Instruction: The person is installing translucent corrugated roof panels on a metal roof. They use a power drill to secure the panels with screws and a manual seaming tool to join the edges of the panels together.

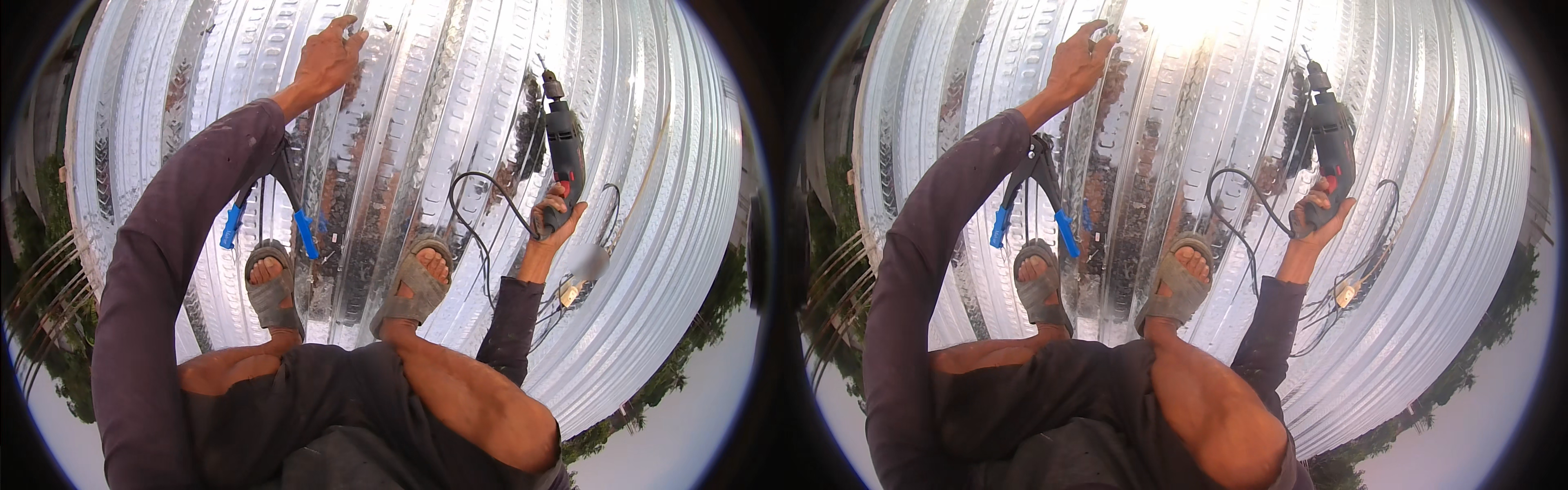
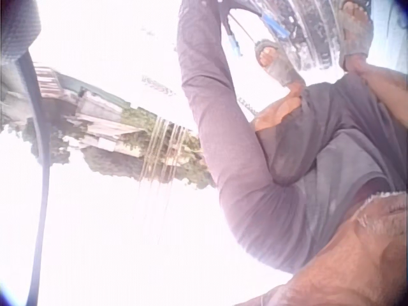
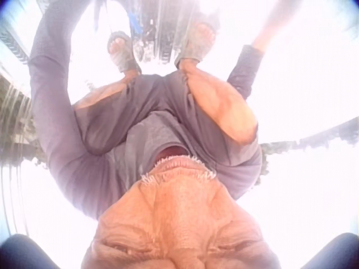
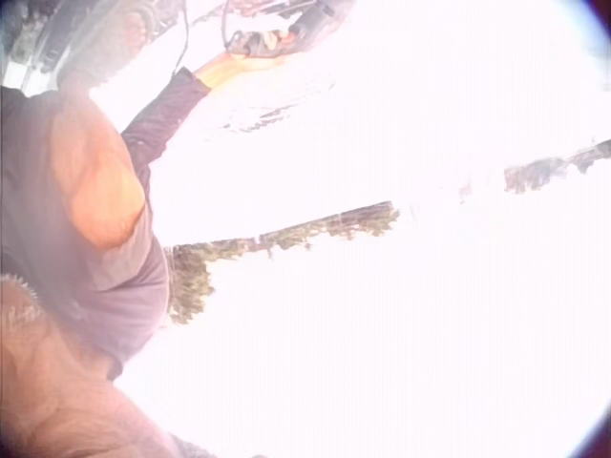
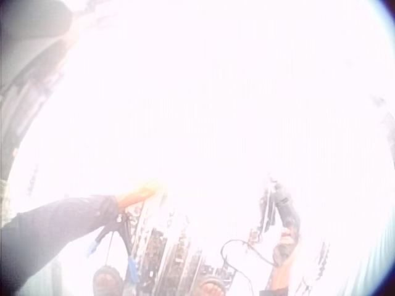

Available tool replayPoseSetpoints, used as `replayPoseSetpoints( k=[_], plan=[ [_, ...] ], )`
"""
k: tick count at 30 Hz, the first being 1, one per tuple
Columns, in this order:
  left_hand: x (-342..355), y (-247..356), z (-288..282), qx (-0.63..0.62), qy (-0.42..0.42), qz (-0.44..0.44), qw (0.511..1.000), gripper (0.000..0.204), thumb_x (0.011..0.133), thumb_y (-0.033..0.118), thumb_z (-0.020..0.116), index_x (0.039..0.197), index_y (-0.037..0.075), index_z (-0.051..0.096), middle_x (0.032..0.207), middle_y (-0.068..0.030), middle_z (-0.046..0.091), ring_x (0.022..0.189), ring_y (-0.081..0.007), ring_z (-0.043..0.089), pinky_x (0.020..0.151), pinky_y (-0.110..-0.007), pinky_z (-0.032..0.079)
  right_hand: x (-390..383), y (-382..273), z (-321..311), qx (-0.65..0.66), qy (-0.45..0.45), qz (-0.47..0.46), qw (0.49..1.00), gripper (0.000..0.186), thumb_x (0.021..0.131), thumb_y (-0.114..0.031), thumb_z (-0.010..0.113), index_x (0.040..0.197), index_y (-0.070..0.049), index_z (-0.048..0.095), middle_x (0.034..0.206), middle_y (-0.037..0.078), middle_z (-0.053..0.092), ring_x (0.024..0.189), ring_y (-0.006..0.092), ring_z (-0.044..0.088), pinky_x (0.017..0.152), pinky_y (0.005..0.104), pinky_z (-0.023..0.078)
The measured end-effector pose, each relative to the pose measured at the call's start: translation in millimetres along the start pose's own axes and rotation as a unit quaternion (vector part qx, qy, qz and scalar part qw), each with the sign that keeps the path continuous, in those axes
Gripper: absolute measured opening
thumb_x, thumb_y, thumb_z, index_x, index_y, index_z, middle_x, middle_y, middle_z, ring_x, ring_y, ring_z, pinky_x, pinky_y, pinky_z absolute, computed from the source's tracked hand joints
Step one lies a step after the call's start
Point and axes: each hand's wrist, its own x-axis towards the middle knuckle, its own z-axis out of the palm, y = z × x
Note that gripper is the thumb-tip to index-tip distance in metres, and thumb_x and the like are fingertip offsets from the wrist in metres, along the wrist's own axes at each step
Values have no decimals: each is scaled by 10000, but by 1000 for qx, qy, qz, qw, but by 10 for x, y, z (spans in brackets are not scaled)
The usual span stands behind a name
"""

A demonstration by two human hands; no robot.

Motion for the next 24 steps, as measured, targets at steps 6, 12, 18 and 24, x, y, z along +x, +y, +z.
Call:
replayPoseSetpoints(
  k=[6, 12, 18, 24],
  plan=[
    [-965, 360, -403, -62, -148, 6, 987, 269, 1000, 232, 614, 1138, 17, 698, 811, -169, 732, 740, -204, 718, 695, -345, 553, -7, -236, -141, 16, -31, -5, 999, 775, 919, -593, 673, 1260, 65, 446, 1002, 168, 608, 697, 173, 628, 633, 292, 572],
    [-2484, 148, -473, 93, -314, 280, 902, 193, 825, 44, 670, 1014, 12, 649, 907, -105, 627, 727, -277, 666, 660, -381, 540, 109, 73, -130, 27, -6, -46, 999, 855, 905, -699, 599, 1240, 74, 454, 967, 154, 621, 700, 151, 658, 621, 271, 590],
    [-3535, -46, -130, 272, -406, 222, 844, 233, 787, 31, 652, 1006, -29, 597, 903, -142, 621, 715, -301, 699, 574, -382, 572, 131, 159, -282, 38, -13, -11, 999, 903, 864, -734, 617, 1249, 72, 481, 975, 137, 637, 721, 143, 667, 708, 296, 605],
    [-3428, 64, -5, 137, -371, -13, 918, 471, 971, 141, 580, 1363, -74, 434, 1091, -210, 606, 842, -373, 696, 639, -453, 589, 65, 125, -395, -27, 32, -45, 998, 805, 918, -621, 639, 1321, 54, 466, 1044, 181, 625, 862, 213, 675, 805, 356, 612]
  ],
)
